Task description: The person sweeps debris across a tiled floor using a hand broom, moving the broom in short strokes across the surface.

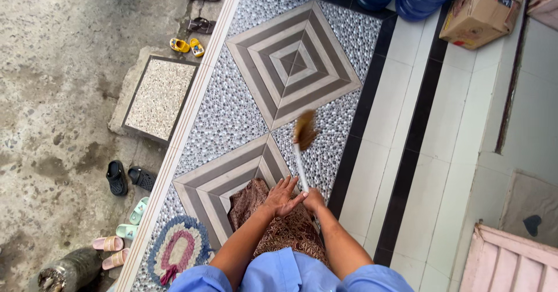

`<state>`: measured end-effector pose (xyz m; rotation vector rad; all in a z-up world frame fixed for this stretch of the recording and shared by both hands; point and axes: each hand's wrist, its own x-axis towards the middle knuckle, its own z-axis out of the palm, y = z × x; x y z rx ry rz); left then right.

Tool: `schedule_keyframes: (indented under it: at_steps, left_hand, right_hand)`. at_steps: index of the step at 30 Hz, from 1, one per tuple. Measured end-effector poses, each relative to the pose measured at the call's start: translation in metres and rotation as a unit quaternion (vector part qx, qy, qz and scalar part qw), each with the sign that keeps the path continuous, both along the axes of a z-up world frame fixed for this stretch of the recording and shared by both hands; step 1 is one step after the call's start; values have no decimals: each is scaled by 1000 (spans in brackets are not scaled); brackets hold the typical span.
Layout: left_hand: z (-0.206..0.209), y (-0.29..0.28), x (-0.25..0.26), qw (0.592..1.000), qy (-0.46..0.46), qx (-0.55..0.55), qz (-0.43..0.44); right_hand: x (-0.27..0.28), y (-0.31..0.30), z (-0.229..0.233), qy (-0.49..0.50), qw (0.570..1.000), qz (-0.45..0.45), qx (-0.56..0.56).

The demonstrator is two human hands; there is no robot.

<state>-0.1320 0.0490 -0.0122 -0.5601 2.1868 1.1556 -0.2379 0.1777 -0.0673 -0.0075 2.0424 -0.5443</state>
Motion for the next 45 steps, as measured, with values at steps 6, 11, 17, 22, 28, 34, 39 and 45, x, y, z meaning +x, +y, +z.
schedule_keyframes:
  at_steps: [6,11,17,22,28,34,39,45]
  left_hand:
    - [6,-48,-8,1000,-20,0,-14]
    - [10,-79,-24,1000,-15,-5,-19]
    - [14,-90,-24,999,-21,15,-35]
    - [7,-98,-13,998,-38,13,-44]
    - [-8,-110,-2,997,-68,-4,-30]
    - [-16,-105,-17,998,-52,-22,5]
    - [-5,-82,-58,999,-36,-10,2]
    - [11,-47,-106,999,-25,22,10]
  right_hand:
    - [-18,-47,-2,-218,944,-208,-137]
    - [-41,-50,4,-204,910,-312,-183]
    - [-48,-35,10,99,971,-200,-82]
    - [-54,-57,-3,206,975,-73,44]
    - [-21,-118,-29,-36,998,-15,52]
    - [-39,-132,-32,-200,953,-169,-154]
    - [-75,-87,-17,-144,955,-182,-184]
    - [-123,-14,4,115,980,-132,-97]
